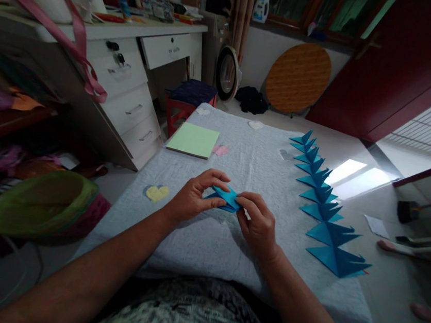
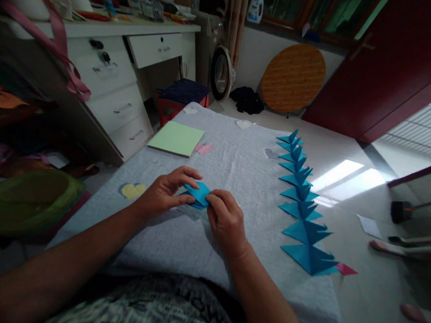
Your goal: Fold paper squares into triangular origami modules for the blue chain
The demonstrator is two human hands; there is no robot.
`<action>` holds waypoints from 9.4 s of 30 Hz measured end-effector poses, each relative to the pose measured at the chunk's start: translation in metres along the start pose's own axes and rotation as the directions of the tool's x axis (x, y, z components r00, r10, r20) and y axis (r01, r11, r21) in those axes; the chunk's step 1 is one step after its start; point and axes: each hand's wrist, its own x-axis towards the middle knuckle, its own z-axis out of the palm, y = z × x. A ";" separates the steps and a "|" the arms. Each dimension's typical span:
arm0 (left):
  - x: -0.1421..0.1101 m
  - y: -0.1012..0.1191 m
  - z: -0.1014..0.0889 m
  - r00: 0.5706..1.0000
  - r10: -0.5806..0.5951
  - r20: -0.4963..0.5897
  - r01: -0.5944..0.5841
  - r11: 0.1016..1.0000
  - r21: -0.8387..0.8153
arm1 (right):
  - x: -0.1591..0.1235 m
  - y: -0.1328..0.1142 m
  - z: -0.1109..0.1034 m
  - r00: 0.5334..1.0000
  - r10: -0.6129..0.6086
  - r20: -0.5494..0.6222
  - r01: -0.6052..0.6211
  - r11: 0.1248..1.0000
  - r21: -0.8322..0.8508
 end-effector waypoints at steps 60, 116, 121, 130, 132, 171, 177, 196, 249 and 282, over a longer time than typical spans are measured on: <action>-0.002 0.006 -0.003 0.959 0.189 0.213 -0.260 0.887 0.382 | 0.005 0.001 -0.001 0.923 0.040 0.382 -0.132 0.967 0.218; 0.008 0.010 -0.005 0.904 -0.420 -0.083 0.413 0.907 -0.081 | 0.007 0.003 -0.012 0.868 0.335 0.367 -0.460 0.821 0.338; 0.008 0.008 -0.003 0.927 -0.365 -0.085 0.364 0.931 -0.031 | 0.001 0.008 -0.008 0.875 0.395 0.279 -0.469 0.833 0.292; 0.006 0.004 -0.001 0.949 -0.311 -0.056 0.306 0.948 -0.085 | 0.006 0.004 -0.006 0.911 0.265 0.315 -0.374 0.851 0.368; 0.006 0.004 0.000 0.951 -0.307 -0.041 0.301 0.947 -0.114 | 0.007 0.003 -0.006 0.911 0.256 0.324 -0.372 0.850 0.373; 0.000 0.003 0.003 0.957 -0.186 0.222 0.158 0.978 0.138 | 0.003 0.003 -0.003 0.767 0.531 0.361 -0.635 0.546 0.546; -0.002 0.006 0.006 0.948 -0.197 0.250 0.171 0.978 0.122 | 0.007 0.003 -0.003 0.694 0.525 0.492 -0.716 0.436 0.545; -0.005 0.008 0.007 0.932 -0.190 0.307 0.172 0.981 0.085 | 0.008 0.002 -0.004 0.686 0.527 0.501 -0.723 0.417 0.552; 0.001 0.025 0.031 0.924 -0.055 0.380 -0.015 0.984 0.179 | 0.010 0.002 -0.009 0.721 0.526 0.451 -0.673 0.377 0.637; -0.002 0.016 0.024 0.987 -0.021 0.157 -0.017 0.972 0.236 | 0.015 0.002 -0.011 0.722 0.516 0.461 -0.690 0.489 0.534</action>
